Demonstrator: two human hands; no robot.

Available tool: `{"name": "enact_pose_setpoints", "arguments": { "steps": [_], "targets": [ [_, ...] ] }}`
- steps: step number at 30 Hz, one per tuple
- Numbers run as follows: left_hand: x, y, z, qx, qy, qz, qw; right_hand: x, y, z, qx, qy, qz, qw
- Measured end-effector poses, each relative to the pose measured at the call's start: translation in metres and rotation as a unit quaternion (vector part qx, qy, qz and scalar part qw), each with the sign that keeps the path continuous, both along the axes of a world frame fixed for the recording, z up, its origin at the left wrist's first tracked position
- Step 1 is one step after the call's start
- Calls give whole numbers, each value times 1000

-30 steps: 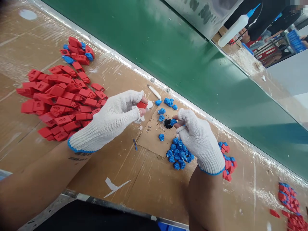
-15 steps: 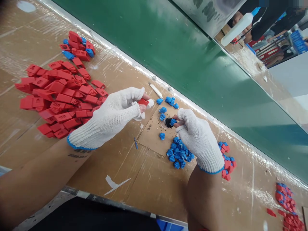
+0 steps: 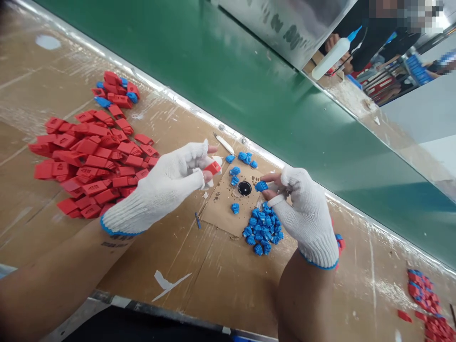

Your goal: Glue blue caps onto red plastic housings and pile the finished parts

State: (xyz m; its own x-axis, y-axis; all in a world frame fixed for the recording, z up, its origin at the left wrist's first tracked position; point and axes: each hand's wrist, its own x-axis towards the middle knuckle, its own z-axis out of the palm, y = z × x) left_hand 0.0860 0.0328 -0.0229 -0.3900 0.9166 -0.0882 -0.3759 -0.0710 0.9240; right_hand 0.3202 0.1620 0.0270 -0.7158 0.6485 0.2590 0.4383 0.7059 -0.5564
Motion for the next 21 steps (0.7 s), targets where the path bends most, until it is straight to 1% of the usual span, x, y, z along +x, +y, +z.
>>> {"name": "enact_pose_setpoints", "arguments": {
  "steps": [4, 6, 8, 11, 14, 16, 19, 21],
  "targets": [
    [8, -2, -3, 4, -69, -59, 996, 5, -7, 3, -54, 135, 34, 989],
    [13, -4, -1, -5, -83, -83, 993, 2, -13, 6, -66, 178, 44, 981],
    [16, -7, 2, -21, -74, -102, 992, -4, -20, 10, -61, 202, 47, 976],
    [20, -10, 5, -11, -79, -122, 989, -13, -30, 15, -29, 203, 50, 977],
    [21, -11, 6, 17, -102, -131, 986, -20, -38, 14, -6, 186, 49, 981],
    [21, -11, 5, 25, -102, -136, 985, -24, -42, 11, -17, 182, 57, 981],
    [20, -12, 1, 31, -95, -150, 984, -27, -45, 7, -59, 186, 77, 978],
    [20, -12, -2, 36, -93, -155, 983, -29, -46, 5, -68, 190, 87, 975]
  ]
}}
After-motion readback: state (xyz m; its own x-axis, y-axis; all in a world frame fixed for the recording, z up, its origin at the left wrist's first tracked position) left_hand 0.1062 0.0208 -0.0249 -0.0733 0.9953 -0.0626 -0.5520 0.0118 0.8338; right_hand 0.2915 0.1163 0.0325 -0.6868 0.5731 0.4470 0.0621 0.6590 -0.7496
